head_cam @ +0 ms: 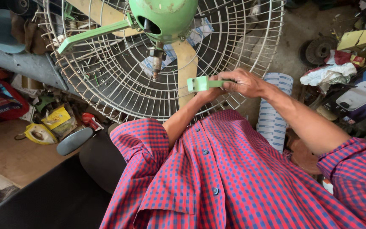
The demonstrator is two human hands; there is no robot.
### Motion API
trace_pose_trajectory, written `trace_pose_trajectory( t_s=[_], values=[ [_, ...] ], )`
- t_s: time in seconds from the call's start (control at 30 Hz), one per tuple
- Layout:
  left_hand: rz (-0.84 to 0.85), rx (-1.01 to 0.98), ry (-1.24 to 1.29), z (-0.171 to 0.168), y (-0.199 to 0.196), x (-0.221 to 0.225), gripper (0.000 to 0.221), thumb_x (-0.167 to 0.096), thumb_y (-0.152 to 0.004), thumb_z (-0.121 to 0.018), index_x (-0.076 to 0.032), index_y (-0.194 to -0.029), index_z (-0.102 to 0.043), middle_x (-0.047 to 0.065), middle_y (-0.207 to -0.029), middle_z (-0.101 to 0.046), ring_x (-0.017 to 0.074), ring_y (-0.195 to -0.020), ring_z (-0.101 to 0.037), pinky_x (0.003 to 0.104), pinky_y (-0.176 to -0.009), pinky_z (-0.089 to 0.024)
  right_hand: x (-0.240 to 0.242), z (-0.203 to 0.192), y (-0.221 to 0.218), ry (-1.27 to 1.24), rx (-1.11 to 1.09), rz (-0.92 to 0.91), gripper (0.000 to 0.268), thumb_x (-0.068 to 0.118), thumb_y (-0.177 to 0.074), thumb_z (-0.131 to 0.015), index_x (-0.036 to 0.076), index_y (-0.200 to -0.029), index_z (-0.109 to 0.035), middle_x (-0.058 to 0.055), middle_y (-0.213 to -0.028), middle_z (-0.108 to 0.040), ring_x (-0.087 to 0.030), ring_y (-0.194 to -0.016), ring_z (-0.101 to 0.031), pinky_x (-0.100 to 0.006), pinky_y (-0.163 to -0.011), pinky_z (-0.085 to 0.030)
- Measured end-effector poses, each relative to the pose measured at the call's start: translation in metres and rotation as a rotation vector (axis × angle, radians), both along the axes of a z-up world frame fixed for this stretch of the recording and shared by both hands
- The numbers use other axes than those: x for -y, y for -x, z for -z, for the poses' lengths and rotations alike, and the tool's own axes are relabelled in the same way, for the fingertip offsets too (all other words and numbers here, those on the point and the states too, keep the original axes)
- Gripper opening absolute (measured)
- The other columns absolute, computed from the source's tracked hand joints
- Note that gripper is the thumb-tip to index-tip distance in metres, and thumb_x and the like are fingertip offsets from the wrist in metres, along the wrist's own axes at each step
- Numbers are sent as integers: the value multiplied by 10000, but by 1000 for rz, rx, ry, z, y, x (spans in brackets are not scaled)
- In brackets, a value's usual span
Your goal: The person adjusts and secures the green oscillation arm of a standing fan by hand, repeatedly checking its fit and alignment with the fan head and cage. The person manipulates the arm and fan head to ensure proper positioning without using visible tools.
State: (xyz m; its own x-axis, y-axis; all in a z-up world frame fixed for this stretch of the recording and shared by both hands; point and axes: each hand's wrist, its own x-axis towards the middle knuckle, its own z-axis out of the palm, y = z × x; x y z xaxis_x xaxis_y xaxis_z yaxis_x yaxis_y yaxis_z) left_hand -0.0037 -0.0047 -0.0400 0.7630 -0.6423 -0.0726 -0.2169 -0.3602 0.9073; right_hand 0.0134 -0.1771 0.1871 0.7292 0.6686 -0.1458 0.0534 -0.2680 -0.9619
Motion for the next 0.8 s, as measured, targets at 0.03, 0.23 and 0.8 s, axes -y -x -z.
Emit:
trace_pose_trajectory(
  t_s=[0.03, 0.23, 0.8],
  values=[
    [-14, 159, -68, 5, 4, 3, 438, -246, -757, -868, -47, -1089, -663, 165, -990, -704, 338, -895, -697, 451, -780, -550, 0, -1, -1, 37, -14, -23, 786, 800, -949, -359, 67, -990, -641, -76, -723, -630, -211, -696, -637, -378, -657, -511],
    [-14, 129, 76, -3, 1, -1, 377, -239, -789, -838, -49, -1084, -700, 172, -1010, -730, 380, -950, -717, 454, -826, -567, -3, -11, -8, 107, -90, -122, 755, 747, -943, -378, 87, -1184, -657, -107, -897, -715, -253, -791, -684, -391, -735, -558],
    [275, -764, 425, 32, 23, -4, 320, -283, -1025, -673, -85, -1272, -716, 62, -1255, -728, 112, -1162, -684, 300, -1023, -567, -50, 11, -37, 319, -132, -391, 492, 504, -1038, -451, 71, -959, -673, -108, -760, -656, -262, -699, -647, -425, -674, -512]
  ],
)
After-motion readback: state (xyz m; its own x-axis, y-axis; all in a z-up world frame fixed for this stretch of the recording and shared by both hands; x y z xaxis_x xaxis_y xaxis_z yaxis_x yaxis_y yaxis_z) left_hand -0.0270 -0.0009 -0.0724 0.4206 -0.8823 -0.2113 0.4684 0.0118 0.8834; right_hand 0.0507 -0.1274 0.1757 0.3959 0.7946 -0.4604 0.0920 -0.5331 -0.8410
